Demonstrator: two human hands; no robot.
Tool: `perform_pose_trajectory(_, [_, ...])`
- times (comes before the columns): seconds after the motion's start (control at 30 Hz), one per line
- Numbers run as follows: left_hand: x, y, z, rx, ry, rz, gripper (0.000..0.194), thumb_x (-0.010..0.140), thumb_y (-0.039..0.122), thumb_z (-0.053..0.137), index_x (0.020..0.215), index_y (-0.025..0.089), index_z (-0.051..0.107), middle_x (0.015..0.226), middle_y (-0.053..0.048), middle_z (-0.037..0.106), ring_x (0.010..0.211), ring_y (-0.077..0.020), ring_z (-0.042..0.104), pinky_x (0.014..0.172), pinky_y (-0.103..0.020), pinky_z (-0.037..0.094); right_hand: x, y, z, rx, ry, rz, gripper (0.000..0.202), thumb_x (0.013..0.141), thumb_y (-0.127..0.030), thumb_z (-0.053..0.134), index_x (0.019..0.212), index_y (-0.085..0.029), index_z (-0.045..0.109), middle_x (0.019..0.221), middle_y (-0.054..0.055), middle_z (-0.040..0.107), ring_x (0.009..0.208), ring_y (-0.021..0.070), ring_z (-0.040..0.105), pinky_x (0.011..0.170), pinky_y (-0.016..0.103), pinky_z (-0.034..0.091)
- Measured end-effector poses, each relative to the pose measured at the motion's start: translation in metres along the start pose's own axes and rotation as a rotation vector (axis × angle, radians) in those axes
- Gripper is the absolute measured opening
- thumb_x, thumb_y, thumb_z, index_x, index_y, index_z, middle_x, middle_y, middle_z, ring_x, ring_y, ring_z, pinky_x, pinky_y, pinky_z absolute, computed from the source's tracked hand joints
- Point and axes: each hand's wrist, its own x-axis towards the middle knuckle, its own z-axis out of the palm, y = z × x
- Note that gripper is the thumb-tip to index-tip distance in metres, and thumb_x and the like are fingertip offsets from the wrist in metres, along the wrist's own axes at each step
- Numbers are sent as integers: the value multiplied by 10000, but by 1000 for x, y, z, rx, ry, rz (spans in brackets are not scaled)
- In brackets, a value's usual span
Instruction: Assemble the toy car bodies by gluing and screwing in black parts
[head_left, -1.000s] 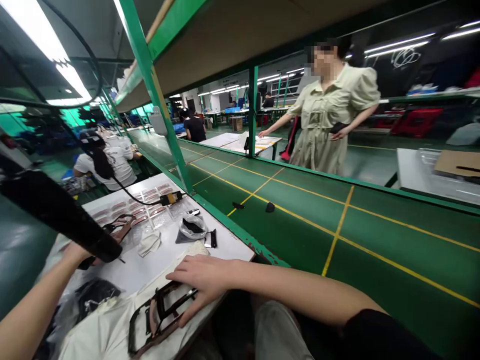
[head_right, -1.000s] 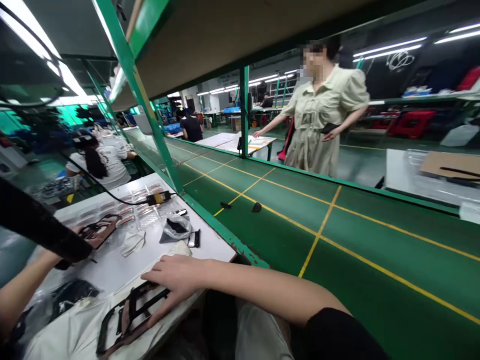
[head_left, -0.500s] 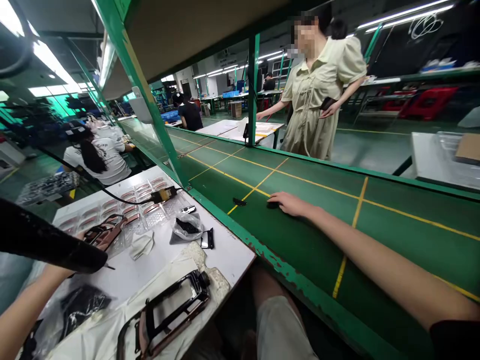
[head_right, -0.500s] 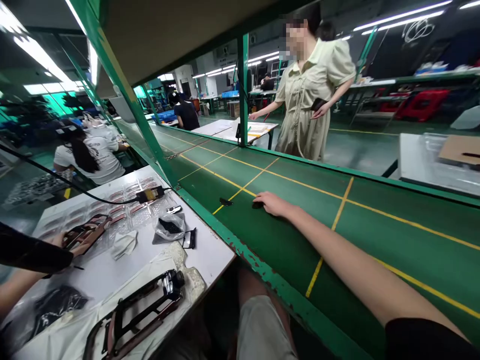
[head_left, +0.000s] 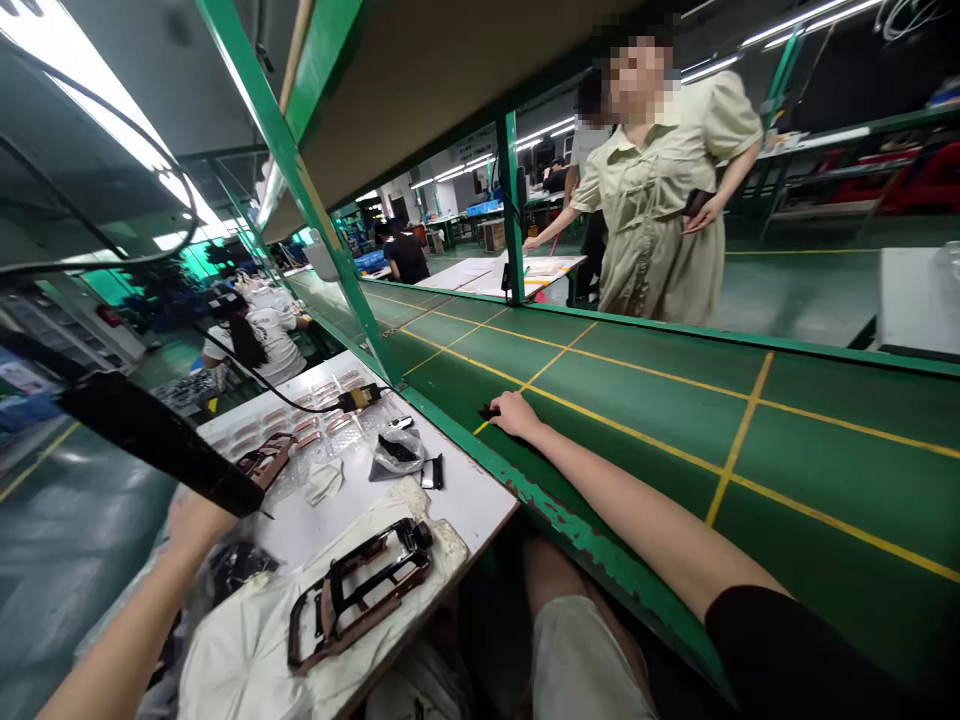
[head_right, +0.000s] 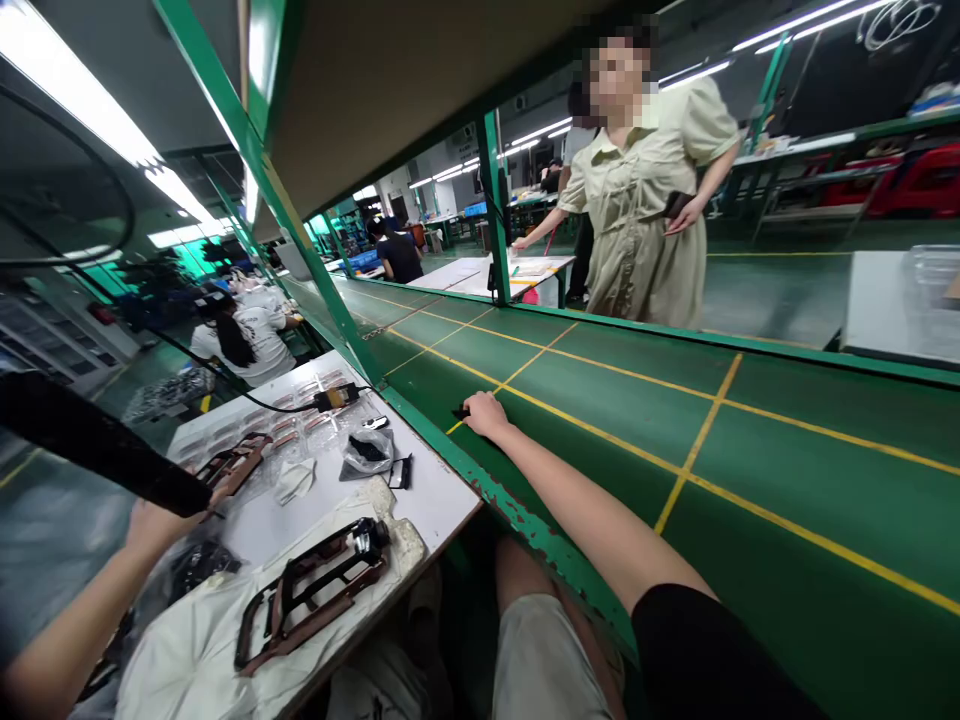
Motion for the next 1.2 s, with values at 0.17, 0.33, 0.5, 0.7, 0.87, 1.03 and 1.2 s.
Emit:
perform_pose_trajectory(0.17, [-70,-35,-19,37,-15,-98,652,908,577,380,1255,89,639,1415,-299,630,1286,-462,627,1067,-567,480,-16,-6,-2,178,41,122,289,1007,-350,679,1237,-175,672,1302,104,661,1151,251,662,989,468,581])
perform_pose_trajectory(0.33, [-179,-38,-36,-301,231,-142,582,897,697,399,1166,251,658,1285,-129,739,1163,-390,698,995,-512,554,-31,-36,-23,483,116,207,283,1005,-361,681,1204,-160,676,1228,91,686,1066,231,687,924,436,603])
perform_pose_trajectory(0.5, [-298,69,-43,-885,231,-130,368,789,611,736,1021,333,799,1128,-2,832,1136,-292,744,963,-343,610,-119,-106,-13,898,101,29,356,927,-442,744,1039,-104,746,979,89,760,865,203,712,790,336,583])
perform_pose_trajectory(0.7, [-309,197,-33,-1725,24,-168,487,785,420,838,1243,292,734,966,-39,763,798,-146,710,656,-210,614,-277,-167,32,1284,-359,-253,237,753,-406,882,851,-192,850,940,60,791,909,195,708,864,291,545])
perform_pose_trajectory(0.87, [-298,212,-10,-2030,-70,-45,408,729,305,893,1125,319,795,1086,-38,645,778,-108,652,561,-181,585,-302,-156,36,1346,-510,-189,136,844,-342,844,929,-237,868,931,52,768,881,166,694,805,253,549])
perform_pose_trajectory(1.03, [-299,210,2,-2001,-53,-17,162,765,266,867,924,271,839,1023,-38,633,818,-98,641,657,-174,566,-300,-145,43,1323,-493,-153,200,883,-409,812,934,-224,866,956,76,756,910,196,693,798,285,553])
perform_pose_trajectory(1.2, [-293,202,-1,-1821,-63,-25,109,829,341,807,905,265,827,1020,-47,687,886,-135,685,718,-186,572,-303,-147,50,1208,-406,-121,260,893,-442,785,872,-190,847,963,81,727,884,188,669,769,278,533])
